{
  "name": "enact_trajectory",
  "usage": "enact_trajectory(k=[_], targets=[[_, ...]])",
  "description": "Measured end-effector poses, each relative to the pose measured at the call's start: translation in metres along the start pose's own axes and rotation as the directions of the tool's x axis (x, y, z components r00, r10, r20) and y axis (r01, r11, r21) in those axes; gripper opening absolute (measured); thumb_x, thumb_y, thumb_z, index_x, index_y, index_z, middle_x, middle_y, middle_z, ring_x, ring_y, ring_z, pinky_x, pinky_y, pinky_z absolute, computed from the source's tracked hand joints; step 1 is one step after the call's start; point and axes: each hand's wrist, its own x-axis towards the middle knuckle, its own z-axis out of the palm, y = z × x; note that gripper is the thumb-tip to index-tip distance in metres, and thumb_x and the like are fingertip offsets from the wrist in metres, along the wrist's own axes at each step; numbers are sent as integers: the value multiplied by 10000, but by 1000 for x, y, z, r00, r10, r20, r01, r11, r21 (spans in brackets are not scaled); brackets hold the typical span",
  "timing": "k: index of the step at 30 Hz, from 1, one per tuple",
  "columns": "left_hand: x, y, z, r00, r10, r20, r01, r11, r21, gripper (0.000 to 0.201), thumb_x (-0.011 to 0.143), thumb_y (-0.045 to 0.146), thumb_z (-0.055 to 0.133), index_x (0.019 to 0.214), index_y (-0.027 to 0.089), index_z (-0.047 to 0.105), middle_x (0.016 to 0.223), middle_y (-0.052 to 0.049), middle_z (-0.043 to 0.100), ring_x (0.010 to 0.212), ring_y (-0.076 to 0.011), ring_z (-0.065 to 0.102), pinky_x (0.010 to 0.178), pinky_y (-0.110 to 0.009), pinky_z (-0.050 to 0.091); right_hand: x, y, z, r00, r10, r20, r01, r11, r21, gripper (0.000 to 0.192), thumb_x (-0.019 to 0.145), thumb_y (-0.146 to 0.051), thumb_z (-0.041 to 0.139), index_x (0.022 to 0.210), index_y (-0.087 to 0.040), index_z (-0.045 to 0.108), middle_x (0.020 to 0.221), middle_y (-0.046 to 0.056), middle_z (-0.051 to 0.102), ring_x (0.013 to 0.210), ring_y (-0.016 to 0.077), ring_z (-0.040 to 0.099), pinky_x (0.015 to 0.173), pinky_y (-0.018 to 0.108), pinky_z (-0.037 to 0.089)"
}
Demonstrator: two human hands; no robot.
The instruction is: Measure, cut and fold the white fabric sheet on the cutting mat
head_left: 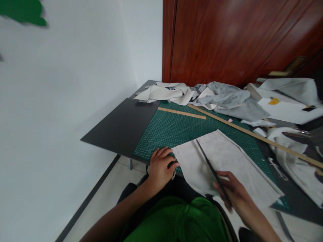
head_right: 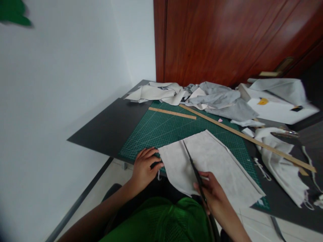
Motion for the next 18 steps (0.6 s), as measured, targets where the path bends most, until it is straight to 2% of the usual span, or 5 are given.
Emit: enact_trajectory(k=[1,3,6,11,18], targets=[[1,0,0,1000,-6,-7,6,1000,-5,38,857,278,801,839,266,770,1181,-16,747,1194,-269,645,1089,-538,442,10,-2,-9,993,-90,-80,72,978,-196,513,818,-577,694,1189,-263,529,698,-33,624,466,149,524,443,274,395],[1,-1,1,1000,-8,-19,8,1000,-16,60,851,245,799,813,281,771,1121,0,753,1174,-267,645,1067,-535,448,30,-2,-25,947,-249,-203,102,832,-546,398,835,-501,611,1150,-261,575,777,39,709,641,251,674,574,343,481],[-2,-6,3,1000,19,-21,-20,1000,-25,101,869,212,768,785,261,741,993,5,747,1139,-263,651,1067,-531,433,54,9,-44,881,-411,-236,74,612,-788,341,852,-366,495,1144,-254,631,994,105,764,850,306,738,721,397,529],[-2,-15,1,996,84,3,-84,996,-28,115,922,186,660,812,219,657,913,-18,731,1085,-253,657,987,-446,479,74,18,-52,854,-512,-90,243,547,-801,421,826,-194,433,1159,-186,690,1166,140,718,1052,258,718,971,378,525],[14,-20,-16,978,33,208,3,986,-166,148,930,259,564,805,229,639,927,-31,697,976,-232,631,919,-390,480,77,-6,-53,905,-425,12,272,556,-785,467,743,-75,535,1121,-246,748,1063,81,730,1016,235,714,942,323,504]])
